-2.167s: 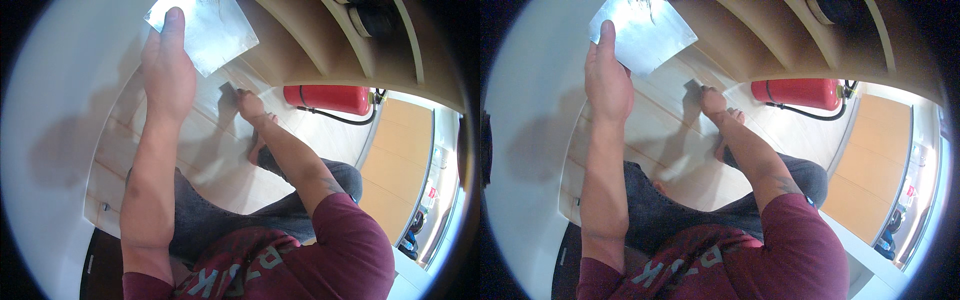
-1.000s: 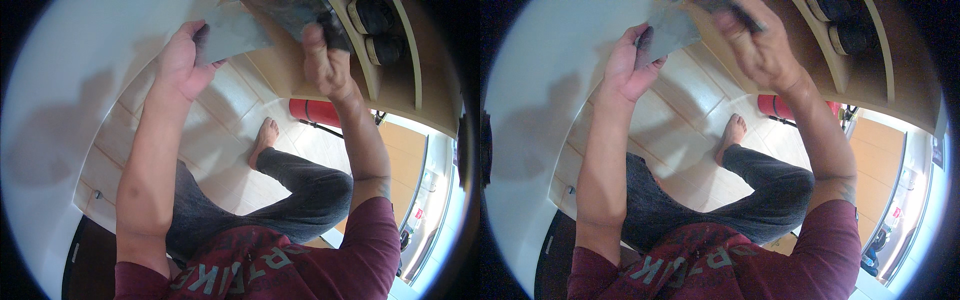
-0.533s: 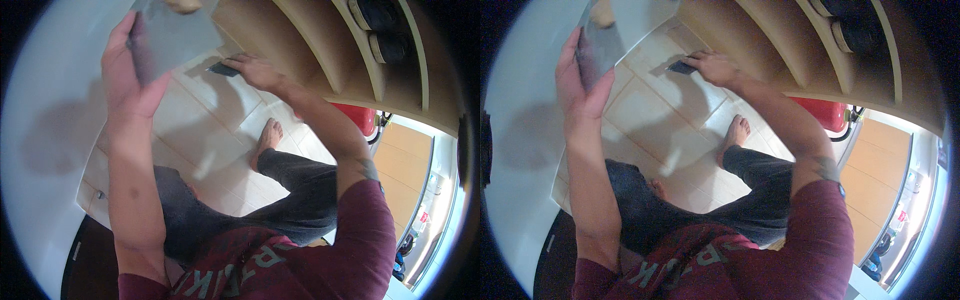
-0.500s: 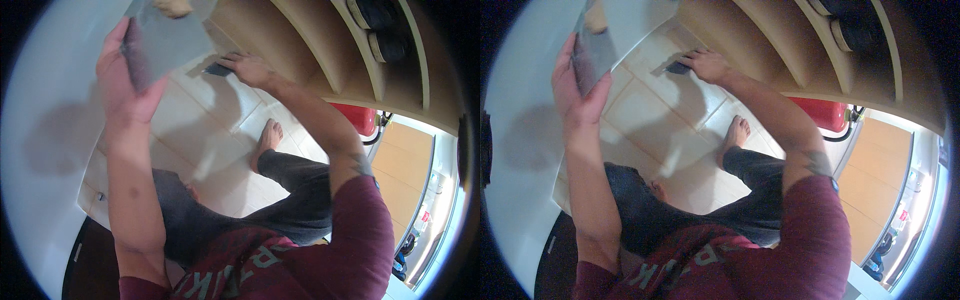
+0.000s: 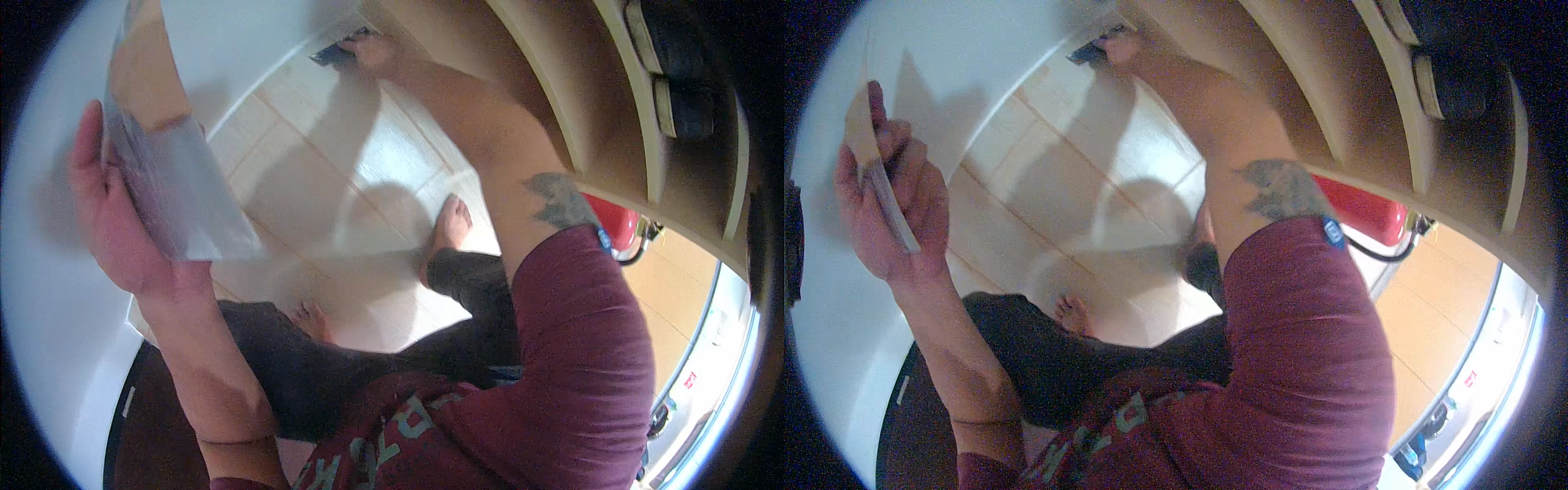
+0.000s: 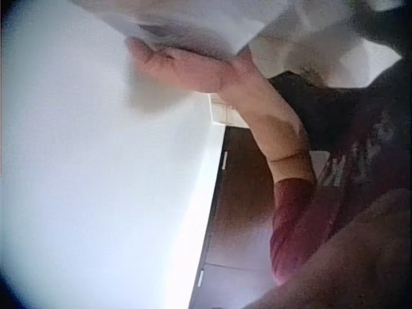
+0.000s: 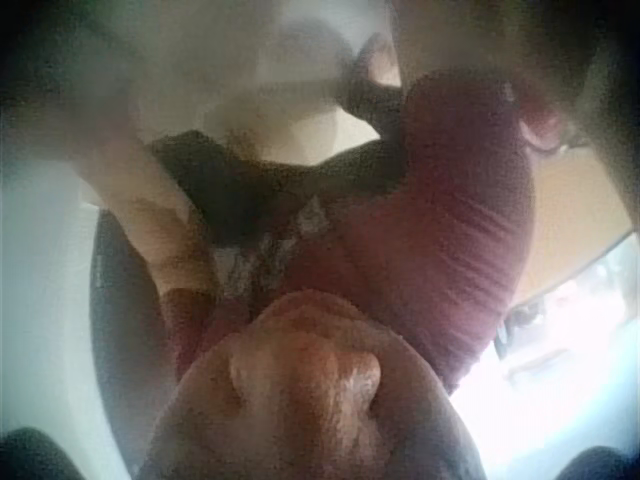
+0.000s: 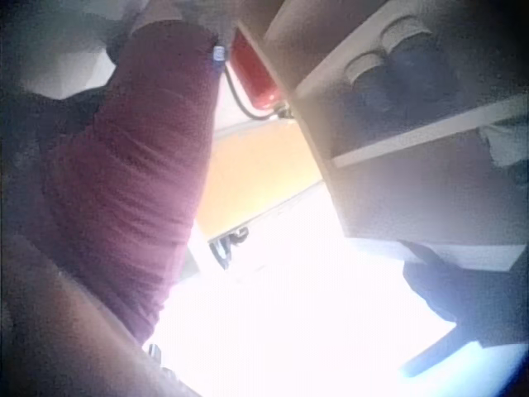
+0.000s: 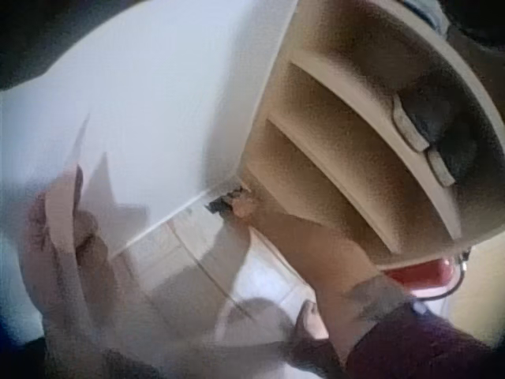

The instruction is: The person kneels on the floor and uses a putty knife to apply a beige filler from a metal sheet onto the seams of a light-colored wooden surface. They repeatedly scoop filler and smooth it into the gaps, then move a red fire extinguisher to access a different section.

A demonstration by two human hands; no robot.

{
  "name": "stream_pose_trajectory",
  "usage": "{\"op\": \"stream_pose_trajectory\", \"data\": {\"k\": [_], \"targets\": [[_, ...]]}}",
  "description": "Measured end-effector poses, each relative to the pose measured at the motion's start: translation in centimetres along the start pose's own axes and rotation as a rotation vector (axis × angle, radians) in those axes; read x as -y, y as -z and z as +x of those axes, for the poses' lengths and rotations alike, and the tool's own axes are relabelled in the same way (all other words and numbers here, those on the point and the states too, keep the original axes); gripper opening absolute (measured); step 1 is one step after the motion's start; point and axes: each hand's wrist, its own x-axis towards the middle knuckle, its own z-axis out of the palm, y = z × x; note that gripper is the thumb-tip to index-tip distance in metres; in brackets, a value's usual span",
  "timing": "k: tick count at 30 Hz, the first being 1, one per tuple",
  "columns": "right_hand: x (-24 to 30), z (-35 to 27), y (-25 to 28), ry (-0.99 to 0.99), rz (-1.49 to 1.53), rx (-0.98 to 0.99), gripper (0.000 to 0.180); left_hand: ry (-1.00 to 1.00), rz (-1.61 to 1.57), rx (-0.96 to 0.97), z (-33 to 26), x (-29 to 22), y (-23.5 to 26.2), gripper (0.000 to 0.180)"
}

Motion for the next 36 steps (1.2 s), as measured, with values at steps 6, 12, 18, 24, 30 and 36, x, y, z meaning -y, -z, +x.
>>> {"op": "stream_pose_trajectory", "data": {"k": [6, 12, 18, 24, 30, 36], "targets": [[0.1, -11.6, -1.0, 0.021, -0.075, 0.178, 0.059, 0.104, -0.103, 0.092, 0.4, 2.6, -3.1, 0.034], [-0.5, -26.8, -5.0, -0.084, -0.004, 0.29, 0.069, -0.003, 0.101, 0.007, -0.5, 4.8, -6.0, 0.036], [0.2, -34.9, -6.2, -0.19, 0.039, 0.421, 0.067, 0.28, -0.079, 0.083, -1.0, 4.3, -7.1, 0.033], [1.9, -34.4, -0.1, -0.327, 0.256, 0.316, 0.037, 0.326, -0.266, 0.284, -1.4, 4.4, -7.0, 0.039], [7.5, -28.5, 16.1, -0.762, 1.753, -0.224, 0.04, -0.132, -0.022, 0.314, -2.1, 4.8, -7.2, 0.051], [14.0, -28.0, 27.0, -0.342, 2.424, -0.078, 0.039, -0.682, 0.281, 0.444, -3.0, 4.4, -6.4, 0.045]]}}
